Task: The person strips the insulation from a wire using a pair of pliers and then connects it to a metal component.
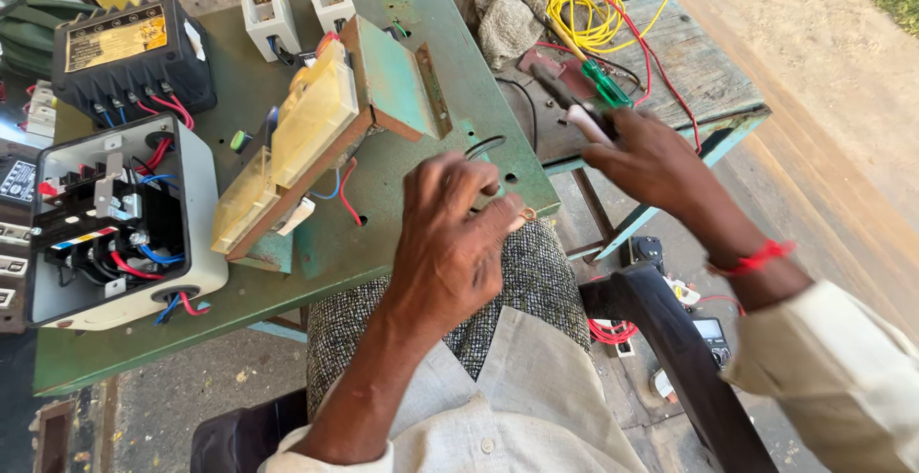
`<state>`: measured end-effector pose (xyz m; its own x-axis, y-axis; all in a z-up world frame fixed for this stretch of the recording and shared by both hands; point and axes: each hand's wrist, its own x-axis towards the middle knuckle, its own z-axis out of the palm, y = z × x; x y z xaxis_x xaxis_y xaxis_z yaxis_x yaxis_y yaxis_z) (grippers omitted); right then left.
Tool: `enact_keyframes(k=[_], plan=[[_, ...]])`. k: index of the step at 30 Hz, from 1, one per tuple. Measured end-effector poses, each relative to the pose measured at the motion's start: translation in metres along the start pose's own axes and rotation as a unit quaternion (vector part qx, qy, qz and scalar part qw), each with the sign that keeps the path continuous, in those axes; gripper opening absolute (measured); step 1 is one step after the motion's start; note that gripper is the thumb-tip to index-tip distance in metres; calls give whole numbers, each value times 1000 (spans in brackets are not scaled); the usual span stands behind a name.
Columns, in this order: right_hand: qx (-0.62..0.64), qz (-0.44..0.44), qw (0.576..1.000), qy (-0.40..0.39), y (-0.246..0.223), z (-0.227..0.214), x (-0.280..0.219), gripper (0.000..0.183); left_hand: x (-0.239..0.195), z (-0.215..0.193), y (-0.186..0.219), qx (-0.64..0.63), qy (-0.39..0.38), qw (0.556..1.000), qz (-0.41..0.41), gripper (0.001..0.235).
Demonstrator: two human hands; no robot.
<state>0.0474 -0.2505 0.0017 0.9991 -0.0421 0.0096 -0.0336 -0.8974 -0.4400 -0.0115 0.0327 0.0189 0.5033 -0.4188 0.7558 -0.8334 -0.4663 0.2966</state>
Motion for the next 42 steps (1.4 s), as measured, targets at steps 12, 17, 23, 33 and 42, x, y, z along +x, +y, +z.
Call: enact_keyframes(k=[12,17,23,33,42], plan=[[-202,-101,955,191,-37,33,32,56,-17,-9,6,-82,123,987,-55,24],[49,-155,963,215,-77,12,-12,27,-22,-6,-2,-152,202,957,-143,9],[124,-391,886,216,-130,26,-60,22,-27,-6,-4,-278,235,894,-263,5],[208,-393,877,185,-158,55,-61,31,-23,-20,-3,-205,242,919,-236,9],[158,-388,878,233,-159,72,-47,36,-25,-25,-12,-182,229,935,-201,11]])
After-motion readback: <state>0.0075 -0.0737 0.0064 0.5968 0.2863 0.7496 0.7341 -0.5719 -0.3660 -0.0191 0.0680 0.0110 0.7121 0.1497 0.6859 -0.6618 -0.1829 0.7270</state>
